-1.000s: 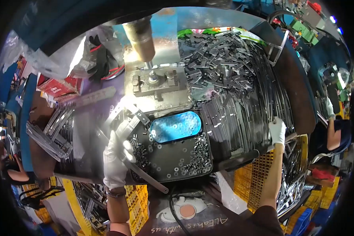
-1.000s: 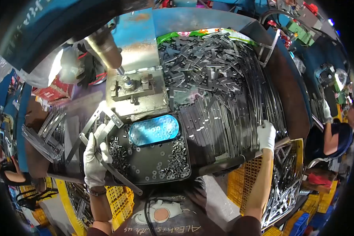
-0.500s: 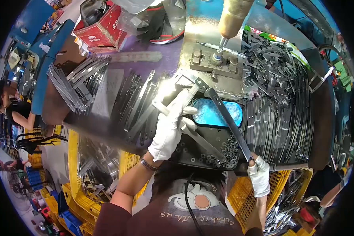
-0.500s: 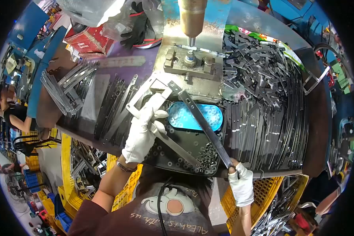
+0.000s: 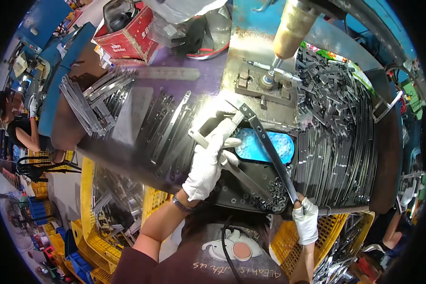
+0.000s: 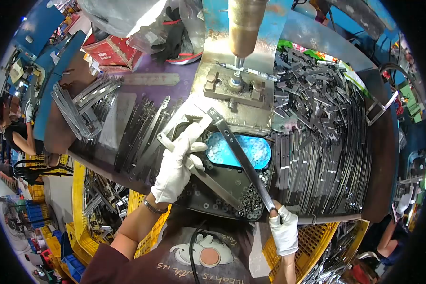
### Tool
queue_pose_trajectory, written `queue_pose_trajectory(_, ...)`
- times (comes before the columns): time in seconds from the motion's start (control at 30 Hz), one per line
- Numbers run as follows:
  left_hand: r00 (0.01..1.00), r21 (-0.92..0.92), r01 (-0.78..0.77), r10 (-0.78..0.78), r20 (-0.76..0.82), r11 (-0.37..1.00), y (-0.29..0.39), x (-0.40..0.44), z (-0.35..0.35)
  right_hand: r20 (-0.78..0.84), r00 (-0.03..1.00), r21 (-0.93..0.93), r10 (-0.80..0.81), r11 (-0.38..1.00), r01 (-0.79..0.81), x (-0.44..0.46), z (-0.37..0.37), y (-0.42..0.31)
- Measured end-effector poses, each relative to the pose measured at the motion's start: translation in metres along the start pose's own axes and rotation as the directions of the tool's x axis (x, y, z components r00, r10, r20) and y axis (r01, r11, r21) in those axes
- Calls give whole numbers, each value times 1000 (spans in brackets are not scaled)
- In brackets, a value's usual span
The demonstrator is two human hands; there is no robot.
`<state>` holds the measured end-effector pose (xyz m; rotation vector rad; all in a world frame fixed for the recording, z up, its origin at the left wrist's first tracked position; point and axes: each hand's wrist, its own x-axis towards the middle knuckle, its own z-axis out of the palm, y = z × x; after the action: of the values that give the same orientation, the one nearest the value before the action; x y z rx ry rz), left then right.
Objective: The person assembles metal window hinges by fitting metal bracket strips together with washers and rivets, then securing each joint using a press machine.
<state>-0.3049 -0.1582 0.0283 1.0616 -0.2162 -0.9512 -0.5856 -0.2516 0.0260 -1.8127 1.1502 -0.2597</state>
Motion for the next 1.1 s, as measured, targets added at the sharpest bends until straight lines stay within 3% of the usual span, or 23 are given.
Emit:
queue_pose_trajectory(0.27,1000,25,-15,15,-6,1000,1,0,2,-38,998,-9,-48,999,48,1,2,7)
queue_pose_trajectory(0.4,998,-43,58,-58,-5,997,0,-1,-2,31,997,139,73,987,-77,1,-2,3)
queue_pose_trajectory(0.47,999,-47,32,-30,42,998,12,-10,-7,56,998,90,-12,996,7,2,-6,-3)
queue_pose_trajectory(0.5,987,27,86,-88,133,996,26,-19,-11,35,968,-72,-249,965,251,8,-6,-10)
queue_pose_trajectory(0.53,963,113,137,-159,216,984,41,-29,-10,47,941,-75,-336,938,339,12,-1,-26)
queue_pose_trajectory(0.57,947,157,192,-225,230,969,52,-43,0,78,955,72,-286,957,281,15,9,-45)
queue_pose_trajectory(0.6,913,171,198,-245,327,965,52,-52,-9,73,951,11,-302,953,302,20,19,-59)
queue_pose_trajectory(0.67,944,235,268,-303,130,934,81,-67,13,36,897,130,-440,892,432,39,37,-100)
queue_pose_trajectory(0.7,951,287,231,-279,136,930,81,-77,5,37,906,44,-422,906,421,46,42,-112)
queue_pose_trajectory(0.73,822,457,365,-511,251,811,66,-79,-30,115,903,-13,-415,908,419,52,38,-134)
queue_pose_trajectory(0.77,721,789,50,-569,397,613,85,-94,-35,172,881,87,-440,898,432,53,36,-146)
queue_pose_trajectory(0.8,577,885,-337,-673,463,320,106,-110,-30,227,854,183,-469,882,435,55,38,-153)
queue_pose_trajectory(0.83,692,839,-498,-482,537,220,120,-122,-24,226,743,205,-630,776,596,59,50,-157)
queue_pose_trajectory(0.87,740,778,-623,-266,618,76,131,-131,-19,217,602,224,-768,640,735,61,63,-161)
queue_pose_trajectory(0.9,626,641,-656,187,757,-399,132,-116,-3,311,527,169,-791,592,788,55,66,-176)
queue_pose_trajectory(0.93,626,645,-649,198,754,-404,140,-108,-2,409,444,121,-797,530,839,48,64,-195)
queue_pose_trajectory(1.0,702,562,-380,167,693,-735,152,-101,-2,670,336,99,-662,528,844,47,69,-218)
queue_pose_trajectory(1.03,857,576,-337,11,515,-745,153,-109,-4,576,427,450,-697,707,546,48,74,-208)
queue_pose_trajectory(1.07,850,614,-388,-10,526,-688,156,-111,-18,511,541,730,-668,670,137,49,76,-195)
queue_pose_trajectory(1.1,859,758,-366,118,499,-540,153,-109,-37,271,788,755,-553,630,183,51,71,-196)
